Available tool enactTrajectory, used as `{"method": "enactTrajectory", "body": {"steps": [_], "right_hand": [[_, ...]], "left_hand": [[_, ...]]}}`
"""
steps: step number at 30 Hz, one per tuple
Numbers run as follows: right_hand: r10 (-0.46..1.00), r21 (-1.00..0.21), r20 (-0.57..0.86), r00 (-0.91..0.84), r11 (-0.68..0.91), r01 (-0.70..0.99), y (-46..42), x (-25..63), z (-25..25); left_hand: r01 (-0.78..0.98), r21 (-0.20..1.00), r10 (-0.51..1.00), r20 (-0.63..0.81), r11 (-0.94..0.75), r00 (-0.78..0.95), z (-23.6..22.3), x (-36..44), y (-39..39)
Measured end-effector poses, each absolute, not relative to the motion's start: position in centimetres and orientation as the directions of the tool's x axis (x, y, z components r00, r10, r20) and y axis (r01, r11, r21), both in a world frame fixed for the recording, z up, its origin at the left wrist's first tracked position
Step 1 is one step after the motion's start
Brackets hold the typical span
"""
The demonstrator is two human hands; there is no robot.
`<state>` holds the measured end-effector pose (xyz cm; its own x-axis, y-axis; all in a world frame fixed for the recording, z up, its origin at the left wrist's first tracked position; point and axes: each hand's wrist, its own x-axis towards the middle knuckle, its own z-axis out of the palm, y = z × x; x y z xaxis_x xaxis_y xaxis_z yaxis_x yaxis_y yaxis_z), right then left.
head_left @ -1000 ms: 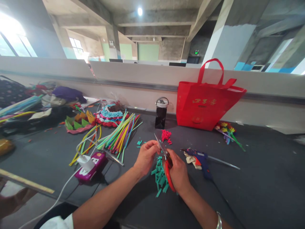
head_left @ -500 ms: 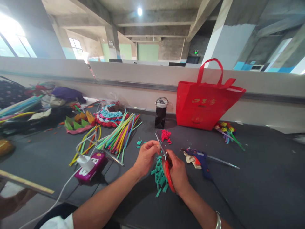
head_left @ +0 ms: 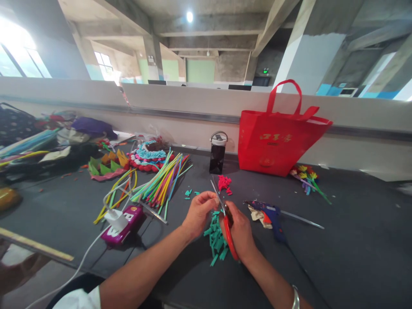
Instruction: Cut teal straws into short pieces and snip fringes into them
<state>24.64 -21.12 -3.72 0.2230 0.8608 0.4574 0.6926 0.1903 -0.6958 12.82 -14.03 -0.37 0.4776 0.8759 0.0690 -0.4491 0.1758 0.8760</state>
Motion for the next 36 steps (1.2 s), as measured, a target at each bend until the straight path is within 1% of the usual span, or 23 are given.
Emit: {"method": "enactTrajectory", "body": {"steps": [5, 12, 15, 20, 23, 28, 31, 36], "right_hand": [[0.871, -0.728, 0.433, 0.233, 0.185, 0.660, -21.3, 24.6, -3.4], [0.861, -0.751, 0.447, 0.242, 0.214, 0.625, -21.4, 24.3, -3.1], [0.853, -0.744, 0.451, 0.262, 0.198, 0.638, -21.2, 24.4, -3.4], [0.838, -0.761, 0.429, 0.337, 0.134, 0.635, -20.8, 25.1, -3.9], [0.845, -0.766, 0.422, 0.328, 0.138, 0.628, -20.7, 25.4, -3.9], [0.855, -0.770, 0.411, 0.316, 0.140, 0.622, -20.8, 25.2, -3.6], [0.862, -0.732, 0.401, 0.310, 0.098, 0.674, -20.9, 25.0, -3.6], [0.866, -0.566, 0.418, 0.275, 0.012, 0.824, -21.0, 24.8, -3.5]], "left_hand": [[-0.447, 0.881, 0.877, 0.088, 0.153, 0.472, -0.6, 12.9, -13.9], [-0.447, 0.882, 0.874, 0.094, 0.150, 0.477, -0.8, 12.9, -13.6], [-0.458, 0.877, 0.875, 0.102, 0.145, 0.473, -0.6, 12.7, -13.3], [-0.472, 0.867, 0.842, 0.131, 0.159, 0.524, -0.3, 12.1, -12.7], [-0.475, 0.863, 0.817, 0.147, 0.169, 0.558, -0.5, 12.0, -12.5], [-0.520, 0.824, 0.775, 0.171, 0.226, 0.608, -0.4, 11.9, -12.1], [-0.535, 0.811, 0.770, 0.178, 0.238, 0.613, -0.2, 11.7, -11.8], [-0.515, 0.818, 0.785, 0.134, 0.257, 0.605, -0.5, 11.9, -12.0]]}}
